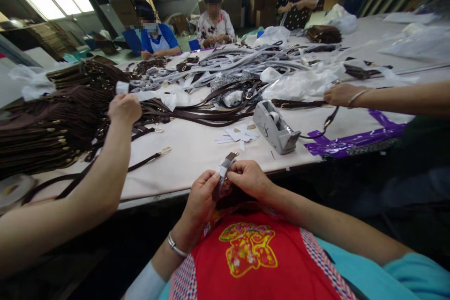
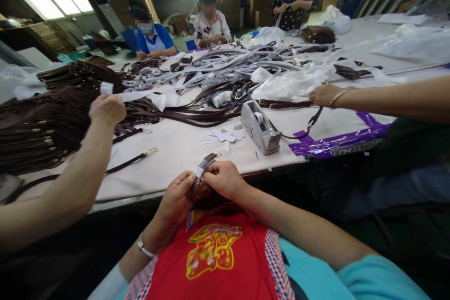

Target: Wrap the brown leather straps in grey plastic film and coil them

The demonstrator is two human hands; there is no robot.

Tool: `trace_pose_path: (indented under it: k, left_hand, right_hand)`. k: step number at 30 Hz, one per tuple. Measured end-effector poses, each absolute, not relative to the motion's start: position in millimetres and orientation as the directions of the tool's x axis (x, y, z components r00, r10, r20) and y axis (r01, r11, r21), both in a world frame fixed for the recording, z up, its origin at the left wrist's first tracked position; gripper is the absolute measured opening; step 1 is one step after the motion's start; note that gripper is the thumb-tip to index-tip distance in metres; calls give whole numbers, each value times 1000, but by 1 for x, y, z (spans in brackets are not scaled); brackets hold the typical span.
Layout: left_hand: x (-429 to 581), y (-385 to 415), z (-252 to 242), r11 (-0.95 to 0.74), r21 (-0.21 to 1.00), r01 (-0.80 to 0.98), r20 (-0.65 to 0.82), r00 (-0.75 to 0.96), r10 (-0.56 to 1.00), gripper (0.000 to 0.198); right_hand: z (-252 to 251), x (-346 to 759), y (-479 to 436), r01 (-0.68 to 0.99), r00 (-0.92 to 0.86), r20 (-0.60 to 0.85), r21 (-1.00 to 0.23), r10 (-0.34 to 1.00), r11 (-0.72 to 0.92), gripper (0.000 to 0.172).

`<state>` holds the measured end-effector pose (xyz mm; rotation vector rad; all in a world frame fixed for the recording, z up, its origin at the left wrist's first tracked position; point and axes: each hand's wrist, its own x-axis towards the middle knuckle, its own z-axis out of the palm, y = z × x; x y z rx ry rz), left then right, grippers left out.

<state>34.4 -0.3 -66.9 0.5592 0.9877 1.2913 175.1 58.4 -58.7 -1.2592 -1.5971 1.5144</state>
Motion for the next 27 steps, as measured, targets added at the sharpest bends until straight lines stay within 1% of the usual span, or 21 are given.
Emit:
trace_pose_path:
  k: [2,5,7,9,10,11,12,13,14,15,16,17,19,20,22,23,24,25,27]
  left_hand:
    - [36,-1,-65,229,830,-509,-282,-30,959,20]
    - [33,0,-60,254,806,-535,-323,-38,945,21]
    - [29,1,-57,304,769,-563,-386,-30,922,25]
    - [26,3,-54,351,740,-573,-437,-14,899,33]
    - [26,3,-54,367,734,-571,-450,-4,893,35]
    - [26,3,-54,377,733,-566,-452,9,892,35]
    - [28,3,-54,382,738,-556,-445,25,895,35]
    - [30,1,-54,383,751,-538,-431,40,901,34]
    - [31,0,-55,383,771,-509,-416,53,908,34]
    - [33,-2,-55,384,796,-469,-401,68,914,35]
    - [33,-5,-56,388,824,-413,-390,83,917,37]
    - [32,-7,-56,392,853,-344,-382,99,919,40]
    - [26,-10,-57,354,921,-166,-338,117,934,53]
    - [21,-11,-58,299,952,-63,-291,110,950,61]
    - [13,-11,-59,160,980,117,-171,87,981,73]
    - [10,-9,-59,105,979,175,-121,85,989,72]
    - [8,-7,-60,73,975,210,-92,83,992,66]
    - [7,-5,-60,64,973,221,-83,76,994,57]
    - [8,0,-63,88,975,205,-97,34,995,46]
  right_hand:
    - [-63,175,59,282,-384,-167,-958,908,-57,13]
    - [-66,181,61,350,-419,-79,-933,904,81,20]
    - [-62,188,62,391,-414,18,-899,910,196,23]
    - [-55,197,64,407,-394,196,-839,898,362,19]
    - [-51,200,64,410,-410,311,-777,858,478,17]
    - [-47,203,65,411,-453,421,-683,786,603,17]
    - [-43,204,65,409,-520,503,-563,691,718,20]
    - [-40,204,65,403,-596,547,-431,589,808,25]
    - [-38,204,64,392,-666,554,-310,500,866,28]
    - [-39,202,63,383,-721,536,-219,439,897,30]
    - [-41,200,62,378,-759,508,-166,408,911,29]
    - [-44,198,61,380,-785,468,-153,406,912,27]
    - [-54,194,61,428,-800,364,-211,477,879,22]
    - [-59,192,62,487,-777,304,-263,551,833,21]
    - [-67,189,63,616,-678,171,-398,715,680,17]
    - [-69,188,63,654,-622,113,-470,775,593,18]
    - [-70,187,63,665,-576,69,-540,814,516,19]
    - [-69,186,63,654,-544,45,-602,838,457,19]
    - [-67,184,62,587,-534,43,-700,844,407,15]
